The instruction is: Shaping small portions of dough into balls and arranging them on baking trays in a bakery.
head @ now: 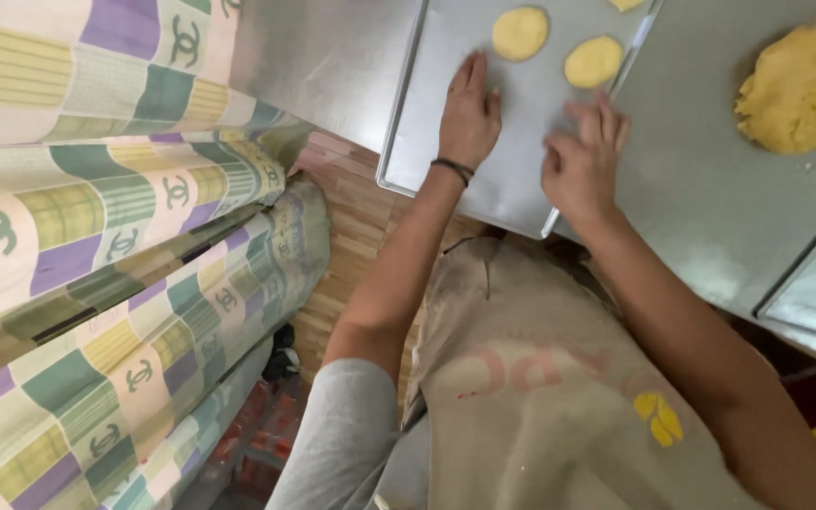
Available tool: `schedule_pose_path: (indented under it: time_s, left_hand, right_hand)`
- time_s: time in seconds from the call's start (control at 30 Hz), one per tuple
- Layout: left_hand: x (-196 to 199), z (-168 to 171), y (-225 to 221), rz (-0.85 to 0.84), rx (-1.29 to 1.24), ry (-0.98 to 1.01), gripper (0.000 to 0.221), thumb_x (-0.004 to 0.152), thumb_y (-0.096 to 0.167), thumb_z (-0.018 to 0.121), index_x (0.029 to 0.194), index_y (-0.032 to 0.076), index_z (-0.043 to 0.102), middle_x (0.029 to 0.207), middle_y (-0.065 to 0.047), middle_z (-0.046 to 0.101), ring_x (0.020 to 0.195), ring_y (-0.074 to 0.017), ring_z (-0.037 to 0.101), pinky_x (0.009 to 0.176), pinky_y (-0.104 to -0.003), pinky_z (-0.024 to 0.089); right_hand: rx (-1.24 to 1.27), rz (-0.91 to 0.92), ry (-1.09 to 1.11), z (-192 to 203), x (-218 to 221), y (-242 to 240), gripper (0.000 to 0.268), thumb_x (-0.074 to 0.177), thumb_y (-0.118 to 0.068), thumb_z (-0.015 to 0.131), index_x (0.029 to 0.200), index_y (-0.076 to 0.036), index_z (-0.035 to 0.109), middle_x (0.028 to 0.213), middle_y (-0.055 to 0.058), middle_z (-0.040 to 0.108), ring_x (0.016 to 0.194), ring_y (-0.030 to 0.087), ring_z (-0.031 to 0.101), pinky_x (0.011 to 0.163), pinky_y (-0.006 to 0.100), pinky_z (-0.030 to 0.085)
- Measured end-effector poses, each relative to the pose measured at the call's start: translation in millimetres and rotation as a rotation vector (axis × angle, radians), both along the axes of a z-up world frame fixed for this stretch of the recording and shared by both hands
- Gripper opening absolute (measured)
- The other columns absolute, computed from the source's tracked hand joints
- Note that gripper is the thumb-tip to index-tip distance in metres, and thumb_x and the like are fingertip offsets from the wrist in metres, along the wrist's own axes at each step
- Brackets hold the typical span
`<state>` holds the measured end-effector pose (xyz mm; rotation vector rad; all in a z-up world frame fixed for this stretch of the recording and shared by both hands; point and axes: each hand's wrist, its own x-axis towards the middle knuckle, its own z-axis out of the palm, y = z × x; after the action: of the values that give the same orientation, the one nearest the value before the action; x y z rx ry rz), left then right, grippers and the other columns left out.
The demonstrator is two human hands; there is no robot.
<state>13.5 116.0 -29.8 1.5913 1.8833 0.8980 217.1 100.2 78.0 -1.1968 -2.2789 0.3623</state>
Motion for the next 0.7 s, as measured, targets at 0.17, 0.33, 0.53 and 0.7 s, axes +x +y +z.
schedule_pose_path:
  time_s: [0.17, 0.33, 0.53, 0.7]
  left_hand:
    - [5.0, -43.1, 70.3, -0.153, 0.044, 0.231, 0.101, 0.095, 0.034, 0.086, 0.166, 0.016, 0.016, 0.172, -0.02, 0.02, 0.16, -0.0409, 0.03, 0.133, -0.046, 0.034]
    - [18.2, -64.1, 88.9, -0.126, 0.056, 0.431, 0.071, 0.086, 0.029, 0.086, 0.147, 0.024, 0.05, 0.133, -0.008, 0.055, 0.117, -0.0346, 0.055, 0.101, -0.047, 0.053]
    - [40.2, -81.5, 66.1, 0.027, -0.116, 0.7, 0.09, 0.092, 0.054, 0.071, 0.162, 0.013, 0.03, 0.17, -0.015, 0.024, 0.159, -0.0333, 0.022, 0.123, -0.056, 0.029]
    - [41.0, -17.7, 65.2, -0.102, -0.357, 0.601, 0.075, 0.109, 0.055, 0.043, 0.168, 0.017, 0.016, 0.174, -0.01, 0.005, 0.16, -0.0321, 0.002, 0.122, -0.068, 0.01]
  right_hand:
    - [-0.241, 0.037, 0.044, -32.1, 125.5, -101.2, 0.013, 0.091, 0.007, 0.067, 0.097, -0.003, 0.073, 0.119, 0.015, 0.066, 0.111, 0.036, 0.061, 0.094, 0.049, 0.046]
    - [-0.572, -0.187, 0.065, -6.1, 234.2, -155.9, 0.01, 0.099, 0.008, 0.067, 0.106, 0.006, 0.075, 0.106, 0.019, 0.07, 0.098, 0.029, 0.066, 0.082, 0.037, 0.058]
    - [-0.387, -0.41, 0.017, -14.9, 338.7, -164.3, 0.009, 0.105, 0.004, 0.069, 0.111, 0.005, 0.076, 0.109, 0.018, 0.072, 0.102, 0.031, 0.068, 0.096, 0.041, 0.053]
    - [-0.532, -0.849, 0.149, -101.2, 494.3, -149.4, 0.014, 0.104, -0.014, 0.072, 0.115, -0.007, 0.077, 0.107, 0.008, 0.073, 0.097, 0.022, 0.066, 0.091, 0.033, 0.053]
